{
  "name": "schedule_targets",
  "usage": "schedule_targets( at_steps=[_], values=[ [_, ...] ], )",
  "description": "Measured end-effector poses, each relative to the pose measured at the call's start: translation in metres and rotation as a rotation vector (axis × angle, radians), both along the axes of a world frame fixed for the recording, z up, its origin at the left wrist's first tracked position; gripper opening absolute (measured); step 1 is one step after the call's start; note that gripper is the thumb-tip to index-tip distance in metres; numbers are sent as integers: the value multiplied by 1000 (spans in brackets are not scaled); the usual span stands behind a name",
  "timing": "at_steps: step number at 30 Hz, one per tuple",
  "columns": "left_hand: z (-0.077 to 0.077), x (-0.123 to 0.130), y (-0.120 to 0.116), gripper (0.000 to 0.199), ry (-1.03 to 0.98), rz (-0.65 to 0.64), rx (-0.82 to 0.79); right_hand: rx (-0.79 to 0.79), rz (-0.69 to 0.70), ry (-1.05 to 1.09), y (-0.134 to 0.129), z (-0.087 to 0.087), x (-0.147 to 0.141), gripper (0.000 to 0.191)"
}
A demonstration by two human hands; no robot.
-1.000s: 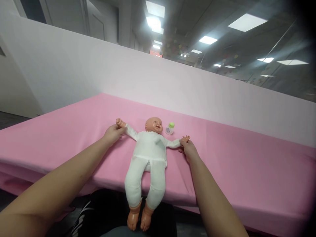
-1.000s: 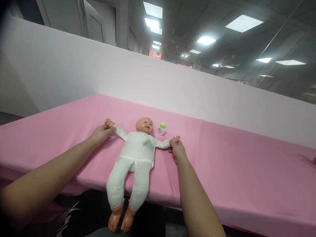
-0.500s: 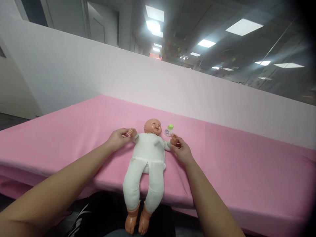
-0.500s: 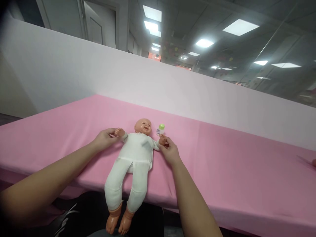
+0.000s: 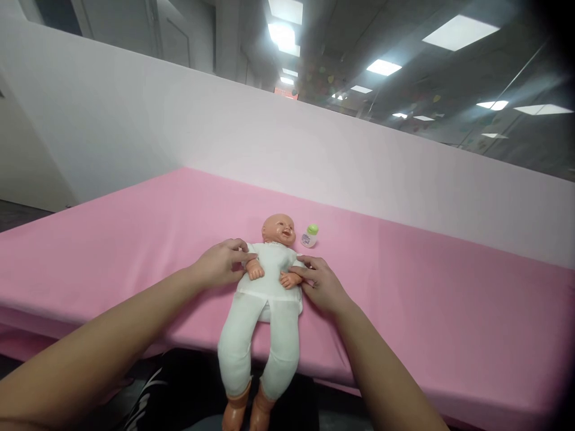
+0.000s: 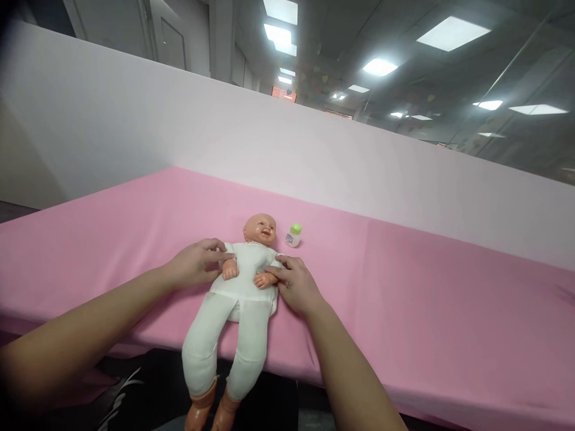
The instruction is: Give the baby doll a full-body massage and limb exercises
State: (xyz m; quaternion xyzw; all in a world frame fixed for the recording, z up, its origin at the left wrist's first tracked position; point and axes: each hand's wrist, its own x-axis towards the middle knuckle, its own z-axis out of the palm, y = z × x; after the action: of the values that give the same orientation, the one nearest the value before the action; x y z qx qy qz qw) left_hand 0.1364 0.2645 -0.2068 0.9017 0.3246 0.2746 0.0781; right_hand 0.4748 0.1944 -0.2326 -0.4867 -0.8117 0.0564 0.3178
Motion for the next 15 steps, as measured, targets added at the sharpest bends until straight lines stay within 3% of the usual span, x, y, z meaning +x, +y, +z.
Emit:
schedule_targets(
  at_steps=[5,9,15],
  values=[
    [4,1,-3,41,109,-40,105,25,33,-46,0,4,-1,57],
    [1,3,3,36,61,-19,145,-19,38,-6,2,3,0,57],
    [-1,-1,13,37,-113,36,69,-179,-36,412,9,8,11,40]
  ],
)
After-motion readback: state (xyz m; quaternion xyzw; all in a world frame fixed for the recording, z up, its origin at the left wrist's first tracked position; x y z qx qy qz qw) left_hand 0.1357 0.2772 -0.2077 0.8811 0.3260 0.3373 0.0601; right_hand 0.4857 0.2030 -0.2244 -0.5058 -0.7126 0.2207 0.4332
